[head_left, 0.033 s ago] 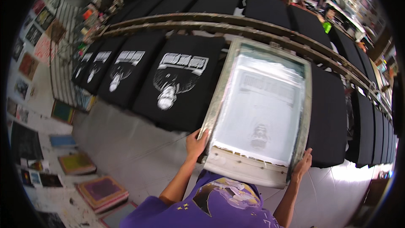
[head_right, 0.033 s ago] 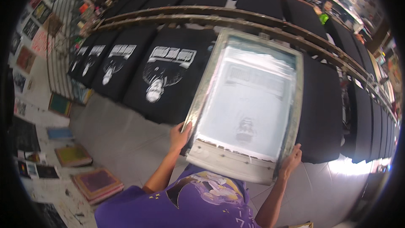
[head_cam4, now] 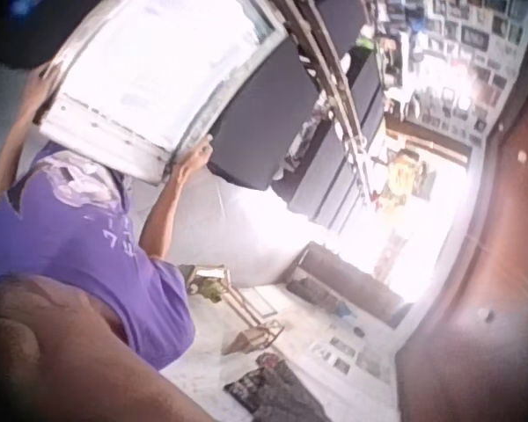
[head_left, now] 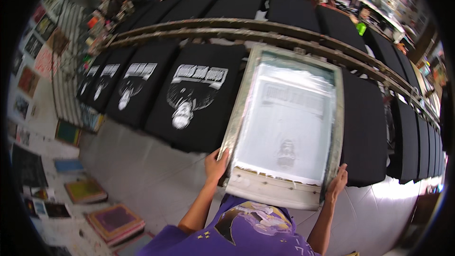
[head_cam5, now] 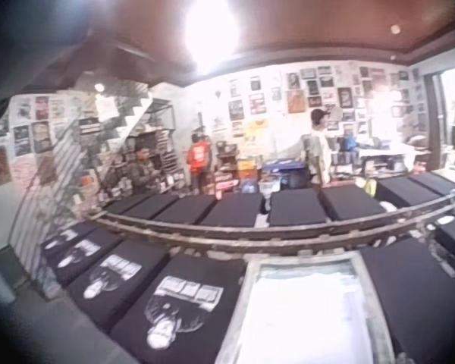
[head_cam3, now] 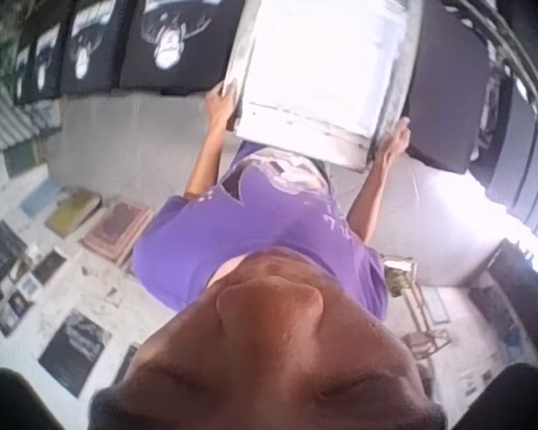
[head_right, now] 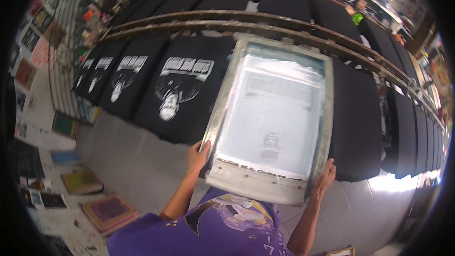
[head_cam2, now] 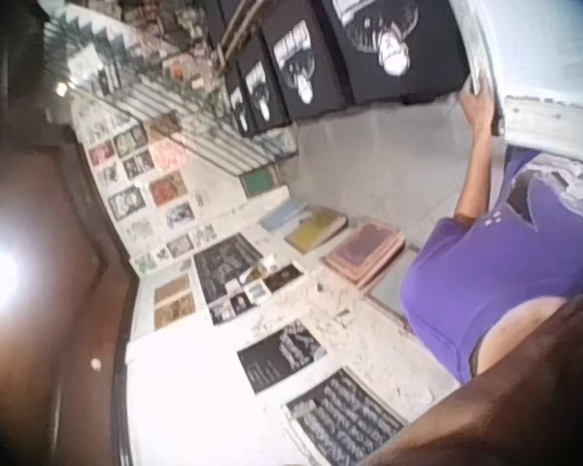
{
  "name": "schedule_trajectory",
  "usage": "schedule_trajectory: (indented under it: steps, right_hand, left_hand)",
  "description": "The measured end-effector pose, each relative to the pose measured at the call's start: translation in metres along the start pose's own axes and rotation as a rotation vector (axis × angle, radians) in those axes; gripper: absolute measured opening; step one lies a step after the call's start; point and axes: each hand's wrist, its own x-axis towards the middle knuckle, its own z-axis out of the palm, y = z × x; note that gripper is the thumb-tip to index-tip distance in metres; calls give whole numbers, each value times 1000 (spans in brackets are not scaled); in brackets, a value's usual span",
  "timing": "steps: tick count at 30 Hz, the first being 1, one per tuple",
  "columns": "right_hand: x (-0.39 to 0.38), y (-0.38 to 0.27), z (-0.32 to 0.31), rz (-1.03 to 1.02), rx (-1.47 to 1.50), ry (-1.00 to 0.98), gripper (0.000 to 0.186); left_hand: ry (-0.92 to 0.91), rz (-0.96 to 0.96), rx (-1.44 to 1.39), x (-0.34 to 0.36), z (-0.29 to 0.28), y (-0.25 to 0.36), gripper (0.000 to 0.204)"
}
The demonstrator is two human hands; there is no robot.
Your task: The person carries a screen printing frame to a drying rack, retrieves a squeegee, and repeatedly prints a white graphic onto a series of black t-shirts. They pull the squeegee across the screen to transfer ink, then lift the screen to reveal the printed design before moving to the next shirt.
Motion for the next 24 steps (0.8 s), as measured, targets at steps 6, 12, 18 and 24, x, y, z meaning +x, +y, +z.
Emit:
schedule_trajectory:
  steps: [6,12,18,24]
  right_hand:
    - [32,4,25,30,99,-36,57]
    - [57,-29,33,53,73,-26,58]
    - [69,-17,27,58,57,-109,54]
    - [70,-2,39,-2,73,-141,52]
  left_hand:
    - [-6,-59,-65,22,12,3,46]
    - [-29,-94,-165,34,34,10,48]
    - [-60,-35,-39,42,40,22,48]
    - [-35,6,4,54,36,20,47]
